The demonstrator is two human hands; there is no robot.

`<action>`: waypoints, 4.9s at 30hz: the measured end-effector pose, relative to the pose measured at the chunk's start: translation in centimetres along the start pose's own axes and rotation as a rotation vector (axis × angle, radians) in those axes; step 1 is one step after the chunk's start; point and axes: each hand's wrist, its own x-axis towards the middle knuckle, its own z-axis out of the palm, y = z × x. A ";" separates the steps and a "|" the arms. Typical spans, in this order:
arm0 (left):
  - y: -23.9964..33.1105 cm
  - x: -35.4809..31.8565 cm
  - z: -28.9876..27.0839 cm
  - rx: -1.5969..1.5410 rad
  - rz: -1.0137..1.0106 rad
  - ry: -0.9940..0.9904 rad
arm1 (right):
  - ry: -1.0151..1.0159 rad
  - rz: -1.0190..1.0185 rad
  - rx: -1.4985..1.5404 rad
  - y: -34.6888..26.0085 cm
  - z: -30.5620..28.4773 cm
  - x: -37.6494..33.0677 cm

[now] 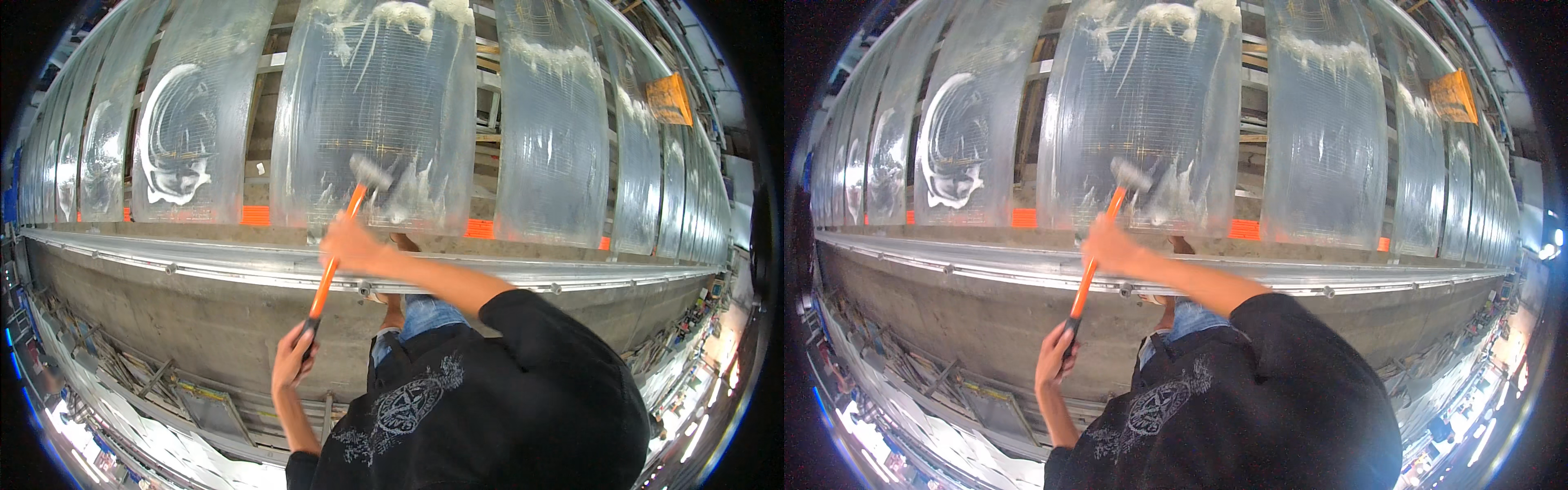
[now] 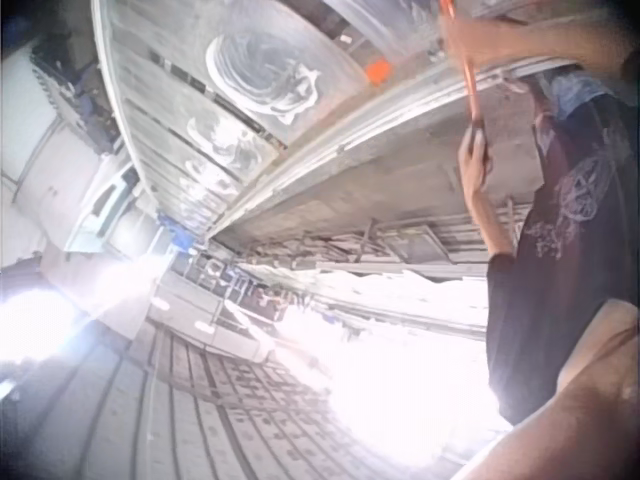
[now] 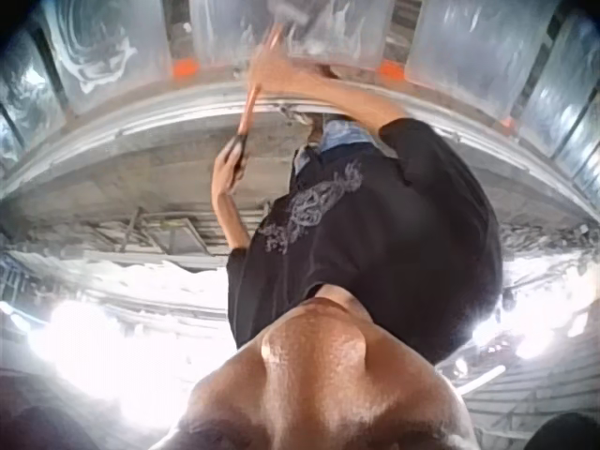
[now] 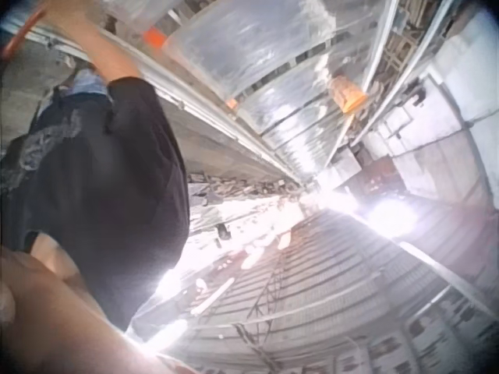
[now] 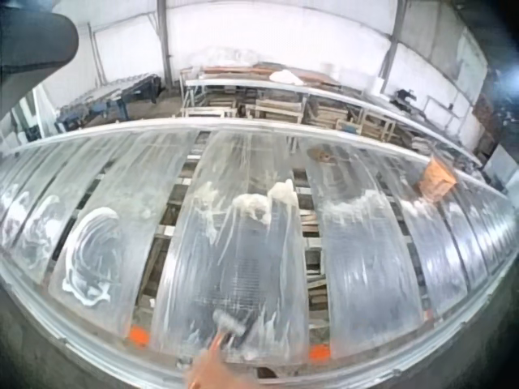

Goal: The person uses a long-handled squeegee to wipe soapy residue from a series of large, curved glass panels arranged on a rack. The person repeatedly pulls the squeegee across the panels to clear the soap, moving from one panel to the next along the rack.

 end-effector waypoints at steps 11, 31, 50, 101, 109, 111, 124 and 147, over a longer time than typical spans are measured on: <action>0.8 1.0 -6.2 0.144 -0.073 -0.049 | -0.043 -0.055 0.211 -2.2 2.0 -0.3; -4.9 -6.2 -5.4 -0.055 -0.032 0.082 | 0.007 -0.157 0.263 -8.1 4.0 0.4; 8.9 8.1 11.3 -0.041 0.117 -0.107 | 0.285 0.012 -0.048 15.4 -8.8 1.1; 4.4 3.0 2.4 -0.025 -0.060 -0.132 | 0.433 0.019 -0.037 4.4 -1.1 0.2; 1.4 2.4 4.1 -0.018 0.043 -0.109 | 0.408 0.045 0.020 3.3 -1.4 -1.3; -2.1 0.0 1.1 -0.032 0.027 -0.068 | 0.290 -0.030 -0.040 -1.1 0.3 -1.0; 1.7 1.0 -4.9 0.011 -0.026 -0.014 | 0.270 0.001 0.013 -2.1 4.4 5.1; -5.6 -5.8 -6.3 -0.177 0.106 0.169 | 0.137 -0.184 0.053 -11.0 7.0 7.8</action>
